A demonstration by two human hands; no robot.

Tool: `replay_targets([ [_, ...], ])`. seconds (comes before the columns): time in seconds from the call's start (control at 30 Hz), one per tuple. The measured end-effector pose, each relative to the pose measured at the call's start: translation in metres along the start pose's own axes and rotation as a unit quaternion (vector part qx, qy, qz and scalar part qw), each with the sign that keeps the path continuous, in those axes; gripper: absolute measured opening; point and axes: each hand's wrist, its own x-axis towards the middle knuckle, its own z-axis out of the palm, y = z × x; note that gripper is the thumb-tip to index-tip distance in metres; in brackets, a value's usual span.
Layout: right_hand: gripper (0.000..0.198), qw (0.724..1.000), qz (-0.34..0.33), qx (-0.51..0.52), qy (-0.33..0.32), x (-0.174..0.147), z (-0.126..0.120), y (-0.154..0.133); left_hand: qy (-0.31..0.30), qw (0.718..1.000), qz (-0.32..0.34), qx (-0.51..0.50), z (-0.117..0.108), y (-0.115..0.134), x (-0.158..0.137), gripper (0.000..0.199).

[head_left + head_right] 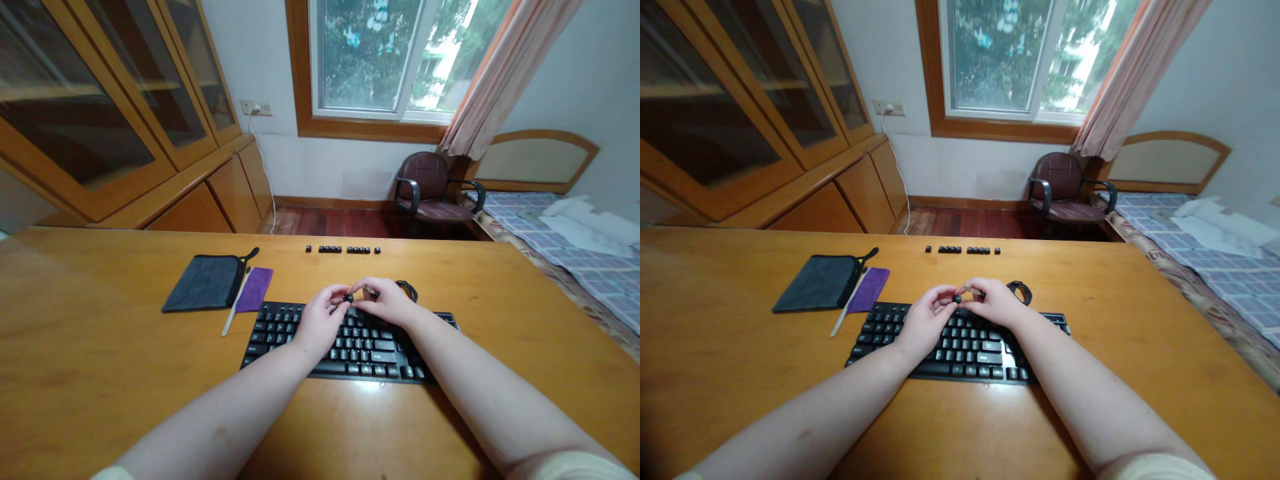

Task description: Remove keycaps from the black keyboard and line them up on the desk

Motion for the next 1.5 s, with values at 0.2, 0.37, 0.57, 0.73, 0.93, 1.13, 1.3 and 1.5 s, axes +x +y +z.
replay_targets([
  [0.2, 0.023, 1.000, 0.000, -0.015, 0.024, -0.006, -0.004, -0.005, 0.003, 0.999, -0.002, 0.047, -0.001, 0.005, -0.003, 0.029],
  [0.37, 0.027, 0.983, -0.003, -0.083, 0.164, 0.010, -0.046, -0.031, -0.003, 0.997, -0.003, 0.078, -0.002, 0.010, -0.005, 0.027],
  [0.57, 0.034, 0.954, 0.043, -0.145, 0.260, 0.066, -0.102, -0.004, -0.015, 0.994, 0.009, 0.105, -0.004, 0.009, -0.006, 0.025],
  [0.73, 0.034, 0.947, 0.156, -0.146, 0.240, 0.065, -0.097, 0.078, -0.020, 0.992, 0.005, 0.121, -0.003, 0.012, -0.007, 0.023],
  [0.93, 0.032, 0.944, 0.264, -0.156, 0.123, 0.053, -0.092, 0.120, -0.032, 0.990, 0.006, 0.140, -0.003, 0.017, -0.007, 0.023],
  [1.13, 0.030, 0.937, 0.289, -0.165, 0.103, 0.057, -0.091, 0.120, -0.037, 0.990, 0.002, 0.138, -0.003, 0.017, -0.007, 0.023],
  [1.3, 0.028, 0.941, 0.283, -0.163, 0.092, 0.057, -0.087, 0.118, -0.034, 0.989, 0.007, 0.145, -0.003, 0.019, -0.007, 0.023],
  [1.5, 0.028, 0.944, 0.271, -0.161, 0.094, 0.060, -0.085, 0.119, -0.036, 0.987, 0.004, 0.156, -0.004, 0.020, -0.007, 0.023],
])
